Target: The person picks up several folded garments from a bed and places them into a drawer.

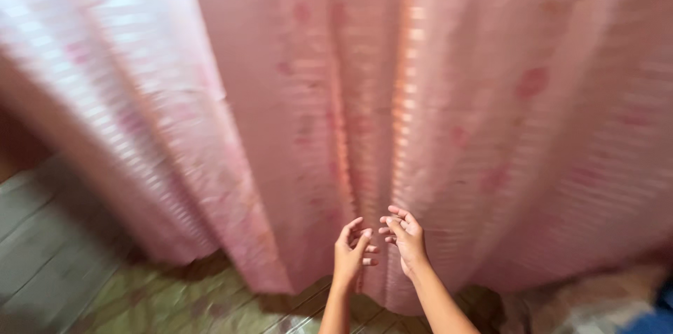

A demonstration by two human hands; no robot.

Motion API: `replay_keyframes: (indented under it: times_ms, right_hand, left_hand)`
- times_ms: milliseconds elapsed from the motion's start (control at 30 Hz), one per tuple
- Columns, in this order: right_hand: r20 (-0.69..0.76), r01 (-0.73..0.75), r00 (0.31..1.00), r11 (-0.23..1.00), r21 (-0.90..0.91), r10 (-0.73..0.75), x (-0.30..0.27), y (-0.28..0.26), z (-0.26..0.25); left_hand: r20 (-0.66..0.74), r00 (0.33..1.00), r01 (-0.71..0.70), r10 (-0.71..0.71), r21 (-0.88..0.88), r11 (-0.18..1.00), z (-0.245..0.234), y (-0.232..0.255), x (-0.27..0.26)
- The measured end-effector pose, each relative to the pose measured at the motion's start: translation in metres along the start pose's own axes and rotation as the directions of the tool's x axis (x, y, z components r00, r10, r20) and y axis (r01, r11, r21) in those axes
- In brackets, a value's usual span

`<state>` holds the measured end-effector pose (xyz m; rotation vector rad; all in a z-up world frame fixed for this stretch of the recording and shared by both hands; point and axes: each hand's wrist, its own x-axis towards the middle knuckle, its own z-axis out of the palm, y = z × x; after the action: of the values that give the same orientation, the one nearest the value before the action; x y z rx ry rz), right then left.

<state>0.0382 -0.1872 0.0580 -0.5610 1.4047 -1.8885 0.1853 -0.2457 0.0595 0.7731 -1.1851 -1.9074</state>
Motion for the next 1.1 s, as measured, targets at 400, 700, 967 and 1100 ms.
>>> replay_keyframes:
  times_ms: [400,700,967,1100]
  right_hand:
    - [0.474,-0.133,0.868,0.989,-0.058,0.145,-0.055,0.050,0.155]
    - [0.635,-0.315,0.691,0.935,-0.165,0.345,-0.141,0.084,0.270]
    - [0.823,-0.322,0.462,0.927,-0.192,0.331,-0.240,0.143,0.363]
    - [0.877,-0.330,0.346,0.918,-0.219,0.333,-0.297,0.168,0.408]
  left_hand:
    - [-0.504,0.861,-0.096,0.070,-0.025,0.995,-0.142,0.041,-0.108]
    - [-0.682,0.714,-0.211,0.160,0.008,0.977,-0.238,0.070,-0.207]
    - [-0.812,0.540,-0.351,0.220,0.020,0.936,-0.327,0.081,-0.312]
    - [-0.855,0.442,-0.411,0.270,0.075,0.909,-0.364,0.089,-0.371]
